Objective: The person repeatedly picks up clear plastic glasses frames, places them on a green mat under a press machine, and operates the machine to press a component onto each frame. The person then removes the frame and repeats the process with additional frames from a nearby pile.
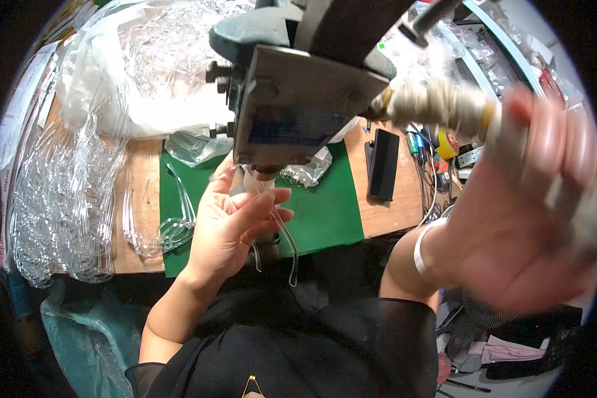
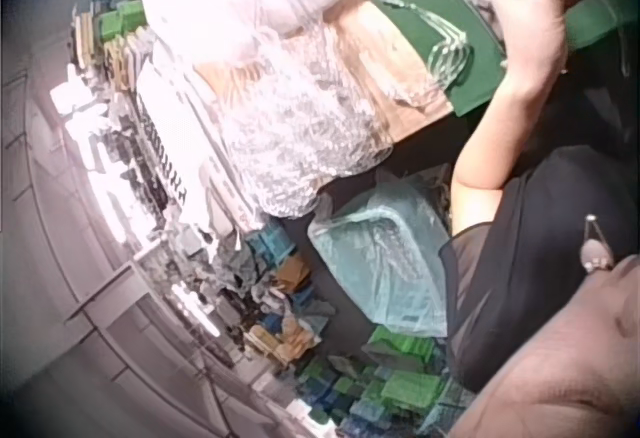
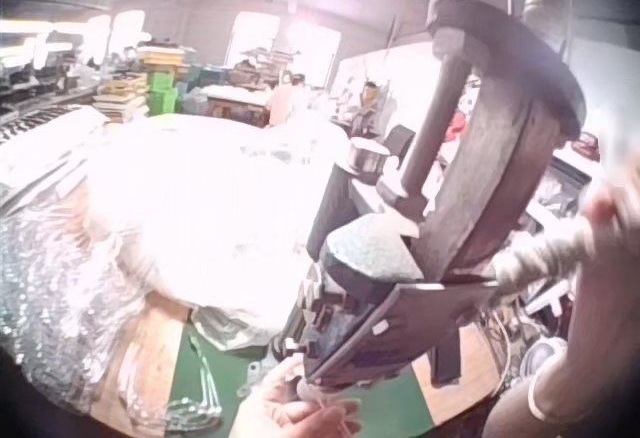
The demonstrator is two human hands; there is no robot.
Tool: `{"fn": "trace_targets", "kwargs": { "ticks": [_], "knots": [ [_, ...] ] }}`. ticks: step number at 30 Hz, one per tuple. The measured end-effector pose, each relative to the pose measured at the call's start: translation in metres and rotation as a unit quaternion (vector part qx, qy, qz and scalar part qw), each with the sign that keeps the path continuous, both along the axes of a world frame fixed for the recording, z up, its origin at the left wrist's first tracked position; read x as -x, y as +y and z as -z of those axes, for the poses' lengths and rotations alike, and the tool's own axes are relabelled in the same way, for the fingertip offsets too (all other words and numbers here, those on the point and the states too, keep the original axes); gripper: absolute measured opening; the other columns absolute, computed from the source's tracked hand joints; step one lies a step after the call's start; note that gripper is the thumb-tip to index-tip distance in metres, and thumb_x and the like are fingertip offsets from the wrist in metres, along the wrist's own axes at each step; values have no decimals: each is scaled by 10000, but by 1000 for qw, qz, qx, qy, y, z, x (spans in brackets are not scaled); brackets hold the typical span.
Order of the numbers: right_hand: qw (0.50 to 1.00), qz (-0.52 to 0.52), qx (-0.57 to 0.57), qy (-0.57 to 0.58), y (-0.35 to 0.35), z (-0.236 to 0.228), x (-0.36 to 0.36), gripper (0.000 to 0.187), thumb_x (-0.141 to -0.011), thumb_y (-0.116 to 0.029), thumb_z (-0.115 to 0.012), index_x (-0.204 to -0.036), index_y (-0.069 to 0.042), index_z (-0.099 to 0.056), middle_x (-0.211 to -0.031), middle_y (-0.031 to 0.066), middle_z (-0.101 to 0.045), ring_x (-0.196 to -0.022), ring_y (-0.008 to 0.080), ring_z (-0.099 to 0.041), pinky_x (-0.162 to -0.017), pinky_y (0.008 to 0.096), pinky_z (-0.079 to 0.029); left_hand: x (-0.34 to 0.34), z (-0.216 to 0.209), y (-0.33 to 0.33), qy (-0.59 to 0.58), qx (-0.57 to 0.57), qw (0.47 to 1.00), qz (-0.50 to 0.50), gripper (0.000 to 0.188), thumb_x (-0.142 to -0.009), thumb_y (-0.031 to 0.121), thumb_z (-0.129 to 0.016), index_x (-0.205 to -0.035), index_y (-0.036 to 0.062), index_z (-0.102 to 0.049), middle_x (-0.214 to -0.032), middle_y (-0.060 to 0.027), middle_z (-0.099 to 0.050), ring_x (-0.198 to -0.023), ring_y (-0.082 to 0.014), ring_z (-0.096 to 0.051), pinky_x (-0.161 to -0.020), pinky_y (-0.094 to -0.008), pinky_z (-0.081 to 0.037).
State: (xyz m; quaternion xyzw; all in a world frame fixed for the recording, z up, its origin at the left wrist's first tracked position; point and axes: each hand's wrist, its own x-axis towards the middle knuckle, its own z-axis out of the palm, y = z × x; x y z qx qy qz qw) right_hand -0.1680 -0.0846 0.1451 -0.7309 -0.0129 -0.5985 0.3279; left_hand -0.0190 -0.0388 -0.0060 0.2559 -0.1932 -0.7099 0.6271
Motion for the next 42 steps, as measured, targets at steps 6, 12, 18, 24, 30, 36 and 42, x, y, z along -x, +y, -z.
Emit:
{"fn": "trace_targets", "kwargs": {
  "ticks": [6,12,18,24,30,36,42],
  "knots": [
    [998,-31,23,42,17,30,28,361,-630,-478,-703,-705,-200,-485,-684,-68,-406,-704,109,-402,-832,300,-250,8,-1,-6,34,9,999,-16,712,-793,75,-604,-1339,104,-148,-986,-79,-569,-796,-157,-599,-689,-283,-521],
    [994,49,100,10,21,56,11,365,-719,-515,-602,-689,-177,-468,-665,-52,-404,-673,112,-397,-778,314,-278,6,2,-6,-12,8,1000,-12,720,-793,80,-607,-1340,98,-140,-993,-76,-563,-833,-132,-582,-693,-273,-520],
    [993,92,-38,-58,2,3,9,294,-807,-379,-534,-882,-94,-515,-1003,93,-505,-976,236,-461,-915,418,-292,-6,10,18,-152,160,964,-150,587,-735,-114,-547,-1265,46,-352,-1145,-99,-485,-903,-123,-546,-793,-240,-441],
    [906,292,-94,292,-14,150,32,145,-781,-135,-571,-879,-29,-560,-867,43,-541,-834,154,-502,-759,288,-378,-32,3,43,-152,179,958,-162,243,-880,262,-448,-840,27,-495,-1198,-247,-432,-1012,-292,-520,-875,-391,-421],
    [814,298,-299,399,-12,285,41,87,-743,-94,-626,-771,-25,-581,-722,55,-544,-661,153,-526,-611,254,-428,-19,-11,40,-93,65,978,-178,656,-750,29,-559,-1311,53,-219,-1162,-202,-474,-959,-258,-556,-814,-370,-470],
    [809,346,-177,441,-14,295,37,84,-717,-101,-631,-713,-43,-570,-688,60,-515,-684,213,-482,-624,313,-386,-35,-4,35,-130,133,975,-123,326,-749,55,-561,-1056,52,-454,-1146,-249,-480,-1017,-335,-523,-832,-413,-457],
    [822,342,-164,425,-16,296,38,76,-722,-115,-628,-718,-49,-590,-698,52,-524,-700,209,-482,-629,311,-383,-51,-9,36,-104,78,983,-128,238,-813,97,-506,-1021,-9,-460,-1088,-302,-497,-991,-371,-535,-843,-438,-452]
  ]
}}
